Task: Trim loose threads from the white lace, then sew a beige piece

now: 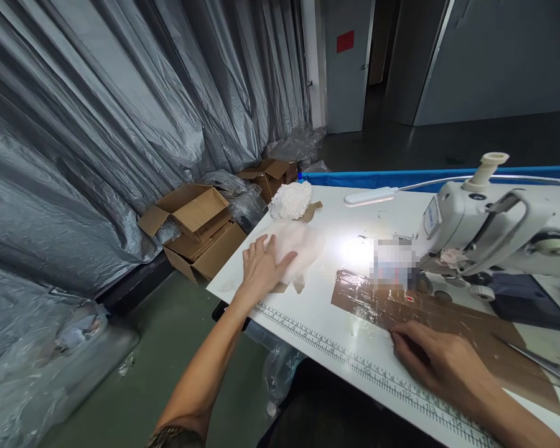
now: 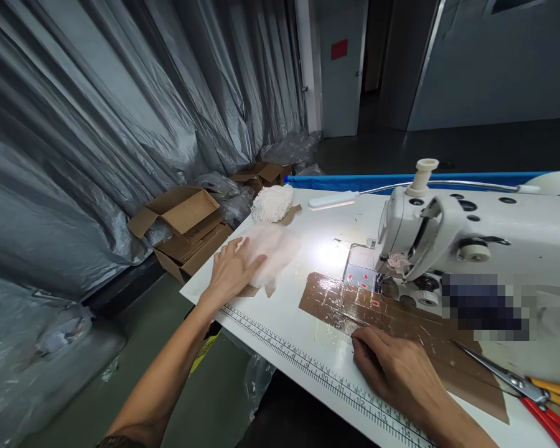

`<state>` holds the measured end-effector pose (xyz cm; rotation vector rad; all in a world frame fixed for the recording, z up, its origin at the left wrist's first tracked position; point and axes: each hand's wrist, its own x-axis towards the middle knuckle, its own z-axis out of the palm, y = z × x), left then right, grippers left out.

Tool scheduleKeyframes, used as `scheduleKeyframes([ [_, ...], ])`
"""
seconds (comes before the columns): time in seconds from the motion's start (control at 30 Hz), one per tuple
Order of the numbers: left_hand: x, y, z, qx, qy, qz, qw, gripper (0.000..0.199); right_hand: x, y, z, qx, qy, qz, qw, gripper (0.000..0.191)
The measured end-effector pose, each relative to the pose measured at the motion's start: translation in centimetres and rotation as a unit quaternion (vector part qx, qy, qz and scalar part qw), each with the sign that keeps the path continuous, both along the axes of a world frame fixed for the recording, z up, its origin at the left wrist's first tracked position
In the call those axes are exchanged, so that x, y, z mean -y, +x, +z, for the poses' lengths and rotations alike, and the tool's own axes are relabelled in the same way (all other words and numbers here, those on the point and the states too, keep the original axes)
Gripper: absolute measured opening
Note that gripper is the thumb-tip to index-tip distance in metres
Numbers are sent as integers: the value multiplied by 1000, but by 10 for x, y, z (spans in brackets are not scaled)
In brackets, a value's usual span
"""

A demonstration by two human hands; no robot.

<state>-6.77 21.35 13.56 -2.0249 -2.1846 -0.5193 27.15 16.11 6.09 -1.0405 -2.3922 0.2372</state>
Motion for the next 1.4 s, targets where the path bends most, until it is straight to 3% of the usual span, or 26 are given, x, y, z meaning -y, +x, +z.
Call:
scheduleKeyframes([
  [0.13,-18,-17,-2,69,8,-35,997,48,0,0,1,3,-6,-6,1000,22],
  [0.27,-37,-13,-10,115,16,-56,992,23,0,-1,1,-1,-10,-8,1000,21],
  [0.43,-38,3,3,133,107,-104,980,22,1,-4,4,-4,-5,-8,1000,20],
  [0.53,-29,27,10,157,103,-172,967,21,1,-3,7,-25,-11,-1,1000,19],
  [0.63,-13,70,5,202,16,-268,942,25,2,1,8,-65,-22,-12,998,16],
  [0.73,1,117,-7,135,-71,-412,899,25,2,7,6,-132,-12,-78,988,14],
  [0.83,3,141,-12,85,-79,-509,853,30,1,10,6,-181,10,-152,972,14],
  [0.93,-10,126,-5,83,-33,-472,877,31,0,11,6,-197,20,-175,964,15],
  [1.07,-24,64,11,79,36,-366,927,35,-1,10,5,-190,23,-172,966,14],
  [1.2,-17,22,12,18,50,-254,966,58,-1,8,7,-177,13,-165,970,14],
  [1.3,-7,34,2,14,40,-306,951,56,-1,6,10,-164,9,-161,973,14],
  [1.4,3,72,-11,29,7,-405,914,57,0,6,13,-158,-4,-160,974,15],
])
